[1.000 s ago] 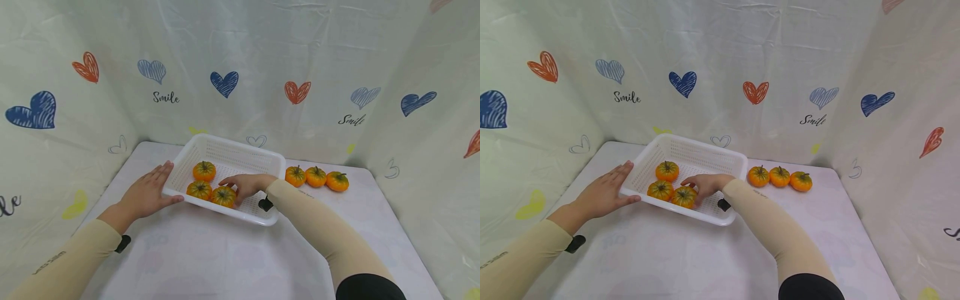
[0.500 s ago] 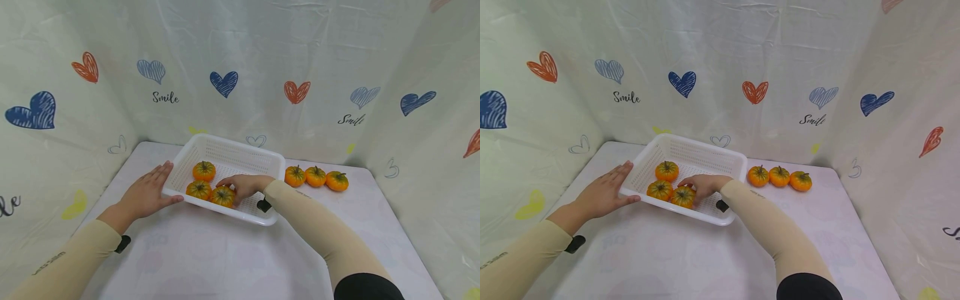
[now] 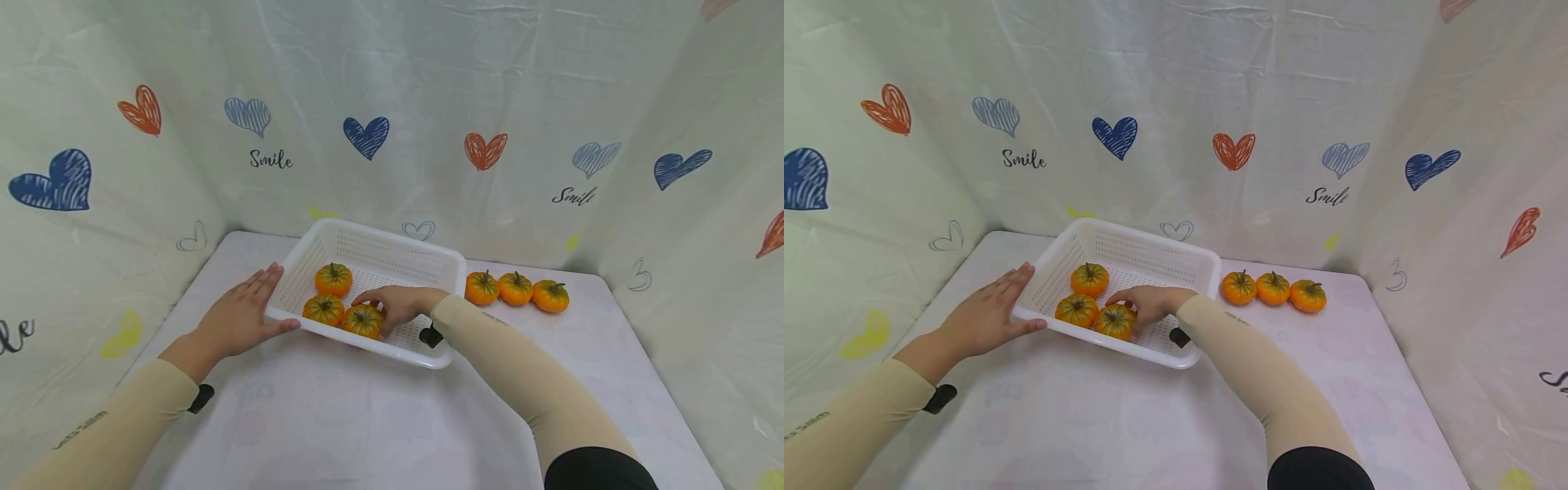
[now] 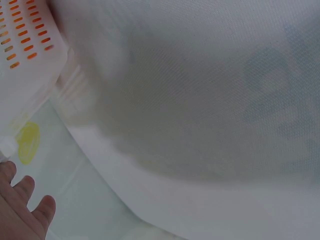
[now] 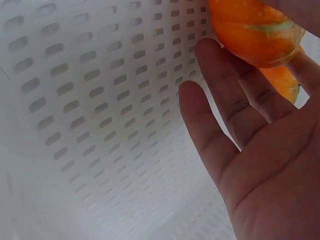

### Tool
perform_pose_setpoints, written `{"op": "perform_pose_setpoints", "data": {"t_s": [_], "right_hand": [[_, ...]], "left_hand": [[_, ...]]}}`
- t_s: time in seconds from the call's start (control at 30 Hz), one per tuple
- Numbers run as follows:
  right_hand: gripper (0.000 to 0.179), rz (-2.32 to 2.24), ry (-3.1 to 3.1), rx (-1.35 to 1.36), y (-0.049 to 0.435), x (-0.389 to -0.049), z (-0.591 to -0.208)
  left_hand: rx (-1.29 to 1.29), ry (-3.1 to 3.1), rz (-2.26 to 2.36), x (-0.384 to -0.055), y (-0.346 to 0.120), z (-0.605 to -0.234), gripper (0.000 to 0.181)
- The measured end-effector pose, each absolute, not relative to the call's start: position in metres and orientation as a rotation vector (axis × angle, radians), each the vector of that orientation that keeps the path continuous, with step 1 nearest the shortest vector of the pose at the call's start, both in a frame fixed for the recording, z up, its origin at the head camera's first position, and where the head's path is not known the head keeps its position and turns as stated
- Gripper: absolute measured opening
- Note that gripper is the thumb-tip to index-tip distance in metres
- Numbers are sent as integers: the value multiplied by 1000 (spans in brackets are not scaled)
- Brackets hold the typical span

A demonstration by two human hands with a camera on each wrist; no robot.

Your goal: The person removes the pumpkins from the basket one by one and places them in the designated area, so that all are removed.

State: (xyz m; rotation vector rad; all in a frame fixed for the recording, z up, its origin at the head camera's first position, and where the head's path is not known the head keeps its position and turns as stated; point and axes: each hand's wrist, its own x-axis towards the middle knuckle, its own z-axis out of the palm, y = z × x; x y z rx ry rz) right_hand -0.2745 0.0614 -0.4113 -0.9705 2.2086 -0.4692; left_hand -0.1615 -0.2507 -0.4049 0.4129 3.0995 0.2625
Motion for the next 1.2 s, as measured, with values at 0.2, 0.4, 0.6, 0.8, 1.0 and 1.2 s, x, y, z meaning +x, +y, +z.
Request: {"op": "perform_pose_setpoints", "data": {"t_s": [0.2,0.4,0.6,0.8,1.0,1.2], "right_hand": [[78,-463,2239,-998,61,-275,-410],[78,-461,2260,-978,63,-274,-405],[78,-477,2274,-958,67,-278,-400],[75,-520,2290,-951,72,-283,-389],[76,-587,2334,-942,79,-286,-372],[76,-655,2365,-928,94,-289,-361]], "left_hand": [[413,3096,268,-160,-249,-403,118],[424,3101,262,-159,-248,-400,118],[423,3102,257,-159,-248,-400,119],[426,3101,273,-158,-247,-399,118],[435,3101,274,-158,-247,-398,117],[430,3098,266,-158,-247,-399,118]]}}
